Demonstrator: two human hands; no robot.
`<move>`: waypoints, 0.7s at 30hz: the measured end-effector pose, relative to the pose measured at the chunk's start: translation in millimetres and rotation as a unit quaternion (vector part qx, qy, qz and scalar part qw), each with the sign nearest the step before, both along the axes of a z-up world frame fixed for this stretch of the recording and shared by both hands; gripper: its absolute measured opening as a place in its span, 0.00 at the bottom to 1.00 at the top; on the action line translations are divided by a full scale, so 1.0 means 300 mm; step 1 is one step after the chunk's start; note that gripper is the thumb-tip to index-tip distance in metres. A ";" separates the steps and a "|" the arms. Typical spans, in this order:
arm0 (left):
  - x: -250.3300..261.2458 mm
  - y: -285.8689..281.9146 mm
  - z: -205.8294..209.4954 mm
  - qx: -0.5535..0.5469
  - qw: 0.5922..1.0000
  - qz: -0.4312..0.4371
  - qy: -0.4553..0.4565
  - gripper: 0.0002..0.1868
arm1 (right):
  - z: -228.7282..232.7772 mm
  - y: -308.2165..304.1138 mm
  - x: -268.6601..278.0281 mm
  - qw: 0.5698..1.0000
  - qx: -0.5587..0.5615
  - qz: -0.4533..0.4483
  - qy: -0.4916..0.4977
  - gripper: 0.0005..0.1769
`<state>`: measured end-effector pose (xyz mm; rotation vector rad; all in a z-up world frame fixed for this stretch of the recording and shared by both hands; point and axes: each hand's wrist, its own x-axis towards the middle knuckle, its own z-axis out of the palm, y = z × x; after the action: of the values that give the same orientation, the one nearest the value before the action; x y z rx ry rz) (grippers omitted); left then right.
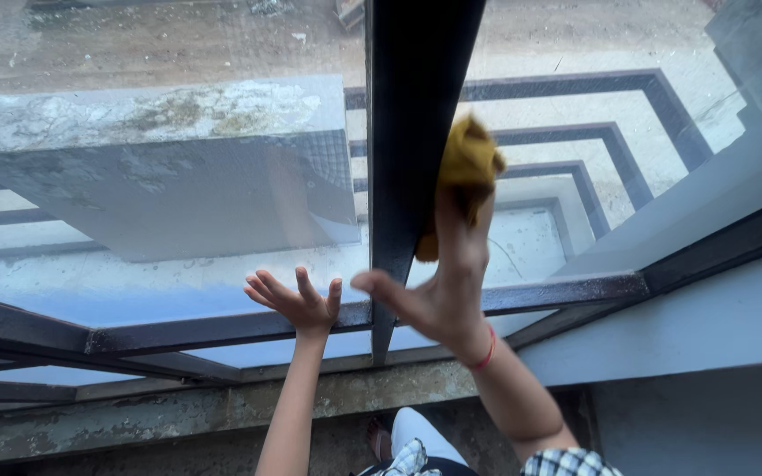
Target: The person wipes the black metal frame of a window using a yellow cloth, moving it along the horizontal and vertical bars.
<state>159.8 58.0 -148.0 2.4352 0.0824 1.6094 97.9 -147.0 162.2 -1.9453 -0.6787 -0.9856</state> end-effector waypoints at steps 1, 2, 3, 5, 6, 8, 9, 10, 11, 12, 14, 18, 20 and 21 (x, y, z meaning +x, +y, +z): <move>0.005 -0.002 0.005 0.000 1.000 0.002 -0.003 0.43 | -0.032 0.002 -0.004 1.000 -0.002 -0.005 -0.003 0.55; 0.001 -0.004 0.007 0.000 1.000 0.002 -0.004 0.43 | -0.073 0.005 -0.018 1.000 -0.003 -0.011 -0.003 0.55; 0.000 -0.006 0.009 0.000 1.000 0.003 -0.005 0.43 | -0.117 0.006 -0.032 1.000 -0.004 -0.018 -0.004 0.54; -0.001 -0.008 0.015 0.002 1.000 0.002 -0.010 0.43 | -0.215 0.004 -0.059 0.999 -0.002 -0.020 0.050 0.53; -0.002 -0.008 0.018 0.003 1.000 0.000 -0.012 0.43 | -0.269 0.004 -0.074 0.997 0.000 -0.021 0.077 0.52; -0.005 -0.009 0.019 -0.002 1.000 -0.003 -0.009 0.42 | -0.378 0.013 -0.110 0.991 0.012 -0.015 0.135 0.51; -0.005 -0.010 0.019 -0.005 1.000 -0.005 -0.008 0.42 | -0.429 0.016 -0.126 0.986 0.017 -0.012 0.164 0.50; -0.004 -0.009 0.019 -0.004 1.000 -0.004 -0.007 0.42 | -0.476 0.014 -0.142 0.984 0.005 -0.011 0.175 0.50; -0.002 -0.008 0.018 -0.003 1.000 -0.003 -0.007 0.42 | -0.519 0.014 -0.158 0.982 -0.006 -0.009 0.187 0.49; -0.002 -0.007 0.016 -0.002 1.000 -0.002 -0.006 0.42 | -0.556 0.013 -0.172 0.980 -0.019 -0.007 0.199 0.49; -0.002 -0.006 0.010 -0.002 1.000 -0.001 -0.004 0.42 | -0.611 0.025 -0.197 0.972 0.018 0.009 0.234 0.51; -0.004 -0.006 0.003 -0.004 1.000 0.001 0.000 0.42 | -0.616 0.042 -0.216 0.945 0.085 0.022 0.314 0.53; -0.003 -0.005 0.001 0.000 1.000 0.006 -0.003 0.43 | -0.573 0.038 -0.208 0.953 0.088 0.028 0.287 0.52; 0.001 -0.004 0.001 0.002 1.000 0.008 -0.005 0.43 | -0.542 0.035 -0.198 0.957 0.090 0.031 0.274 0.52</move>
<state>160.0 56.6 -147.6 2.4357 0.0989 1.6286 38.6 -136.6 -0.5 -1.8971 -0.3159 -0.4135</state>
